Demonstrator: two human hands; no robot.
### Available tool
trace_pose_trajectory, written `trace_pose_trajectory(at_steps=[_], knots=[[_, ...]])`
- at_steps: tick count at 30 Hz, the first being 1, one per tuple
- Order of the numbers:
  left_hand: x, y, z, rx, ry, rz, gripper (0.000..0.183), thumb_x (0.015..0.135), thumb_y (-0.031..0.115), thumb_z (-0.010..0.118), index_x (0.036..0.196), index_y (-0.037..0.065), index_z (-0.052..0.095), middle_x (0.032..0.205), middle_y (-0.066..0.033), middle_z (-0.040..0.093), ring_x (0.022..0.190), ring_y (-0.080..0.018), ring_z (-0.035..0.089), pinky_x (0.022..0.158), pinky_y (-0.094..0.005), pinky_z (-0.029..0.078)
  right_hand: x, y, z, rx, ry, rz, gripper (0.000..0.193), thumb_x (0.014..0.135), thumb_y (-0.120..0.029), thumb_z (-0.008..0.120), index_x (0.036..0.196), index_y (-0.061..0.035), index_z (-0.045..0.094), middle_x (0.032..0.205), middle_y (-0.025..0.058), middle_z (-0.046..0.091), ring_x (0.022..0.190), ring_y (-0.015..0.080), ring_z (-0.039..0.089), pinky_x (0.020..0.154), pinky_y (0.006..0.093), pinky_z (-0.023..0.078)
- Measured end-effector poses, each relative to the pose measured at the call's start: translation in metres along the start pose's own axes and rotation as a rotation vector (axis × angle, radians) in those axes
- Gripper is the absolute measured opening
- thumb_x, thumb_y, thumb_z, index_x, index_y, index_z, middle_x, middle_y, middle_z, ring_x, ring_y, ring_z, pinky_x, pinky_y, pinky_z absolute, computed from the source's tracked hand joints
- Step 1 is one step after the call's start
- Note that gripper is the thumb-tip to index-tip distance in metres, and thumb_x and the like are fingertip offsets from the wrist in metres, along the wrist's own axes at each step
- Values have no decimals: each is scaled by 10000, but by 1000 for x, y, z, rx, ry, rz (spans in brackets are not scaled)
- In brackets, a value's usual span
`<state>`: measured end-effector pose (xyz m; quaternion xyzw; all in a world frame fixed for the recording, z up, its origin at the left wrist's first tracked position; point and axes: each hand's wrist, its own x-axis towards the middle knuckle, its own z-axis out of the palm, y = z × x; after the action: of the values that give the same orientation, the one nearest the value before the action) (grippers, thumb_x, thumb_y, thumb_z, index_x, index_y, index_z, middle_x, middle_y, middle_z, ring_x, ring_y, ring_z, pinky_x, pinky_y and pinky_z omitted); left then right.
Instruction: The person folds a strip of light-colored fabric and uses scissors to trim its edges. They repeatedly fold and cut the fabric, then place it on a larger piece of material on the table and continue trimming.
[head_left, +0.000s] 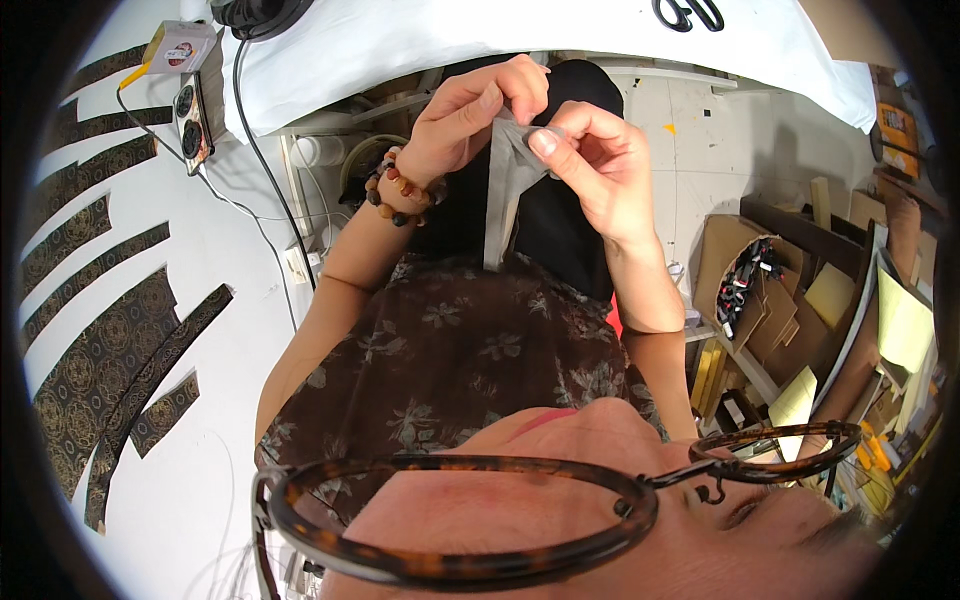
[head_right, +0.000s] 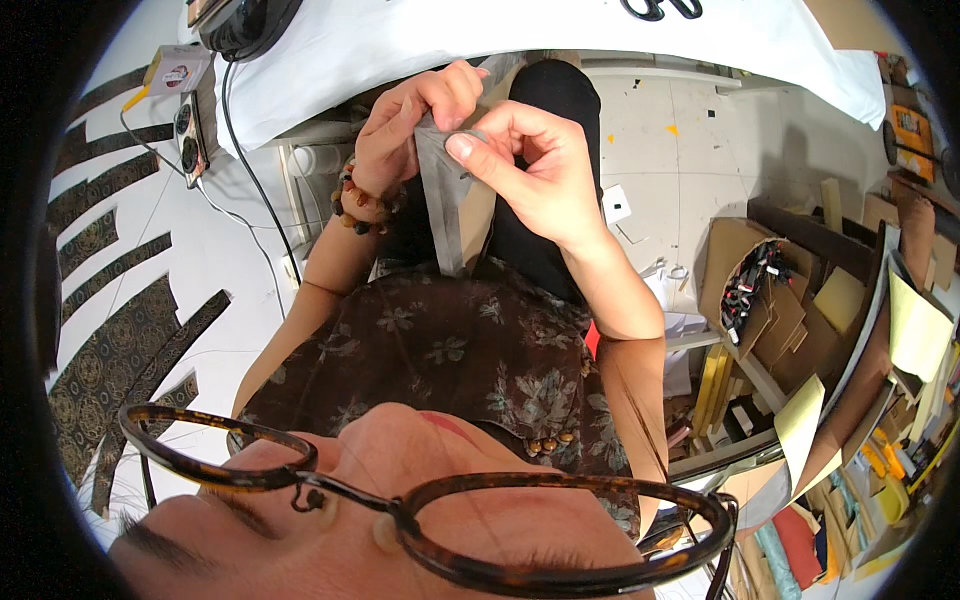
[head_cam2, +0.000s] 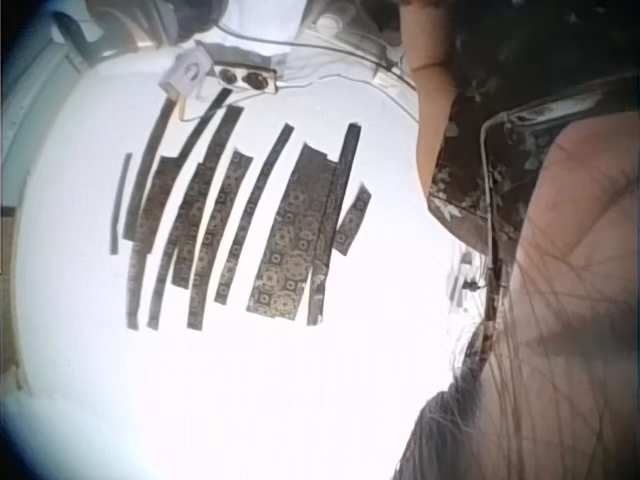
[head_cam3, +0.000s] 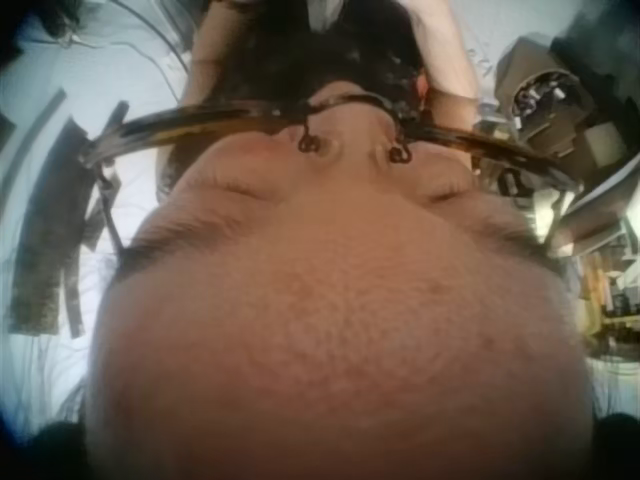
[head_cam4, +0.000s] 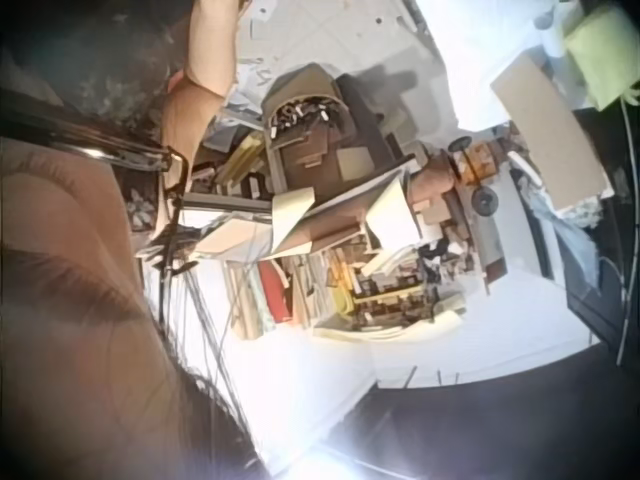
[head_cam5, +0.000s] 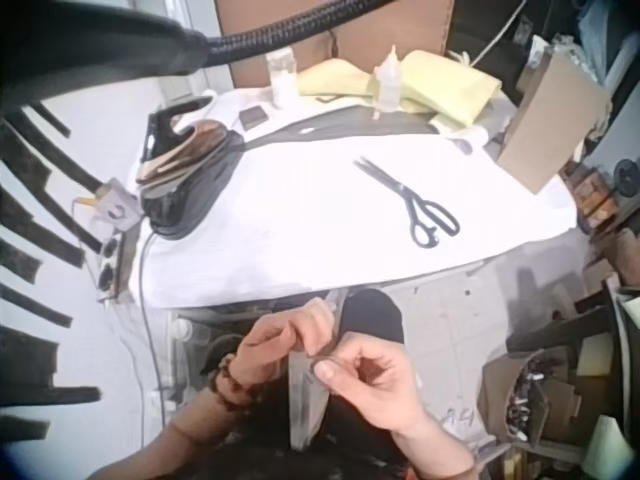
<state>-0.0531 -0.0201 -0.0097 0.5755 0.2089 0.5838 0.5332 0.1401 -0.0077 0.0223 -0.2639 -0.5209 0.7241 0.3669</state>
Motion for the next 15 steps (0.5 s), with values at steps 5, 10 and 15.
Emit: trace_pose_trajectory(at_steps=[5,10,15], knots=[[7,7,-7,64,-117,-11,377,1095,358,373,855,117,534,877,-17,512,890,-210,474,1131,-500,285,1,0,3,-161,55,-158,184,910,-71,778,779,-32,655,668,-68,518,621,25,426,576,214,355],[9,5,-11,60,-204,4,388,1099,375,360,846,124,514,866,-10,505,889,-212,468,1117,-501,272,-2,-6,1,-343,71,-202,227,878,-50,781,721,-26,618,658,-29,502,618,56,434,576,222,355],[5,8,-4,47,-146,-17,405,1089,419,380,839,129,512,841,4,503,874,-202,475,1128,-505,249,-7,4,5,-198,95,-152,283,901,-22,757,713,-44,545,679,-45,465,627,45,388,570,222,323]])
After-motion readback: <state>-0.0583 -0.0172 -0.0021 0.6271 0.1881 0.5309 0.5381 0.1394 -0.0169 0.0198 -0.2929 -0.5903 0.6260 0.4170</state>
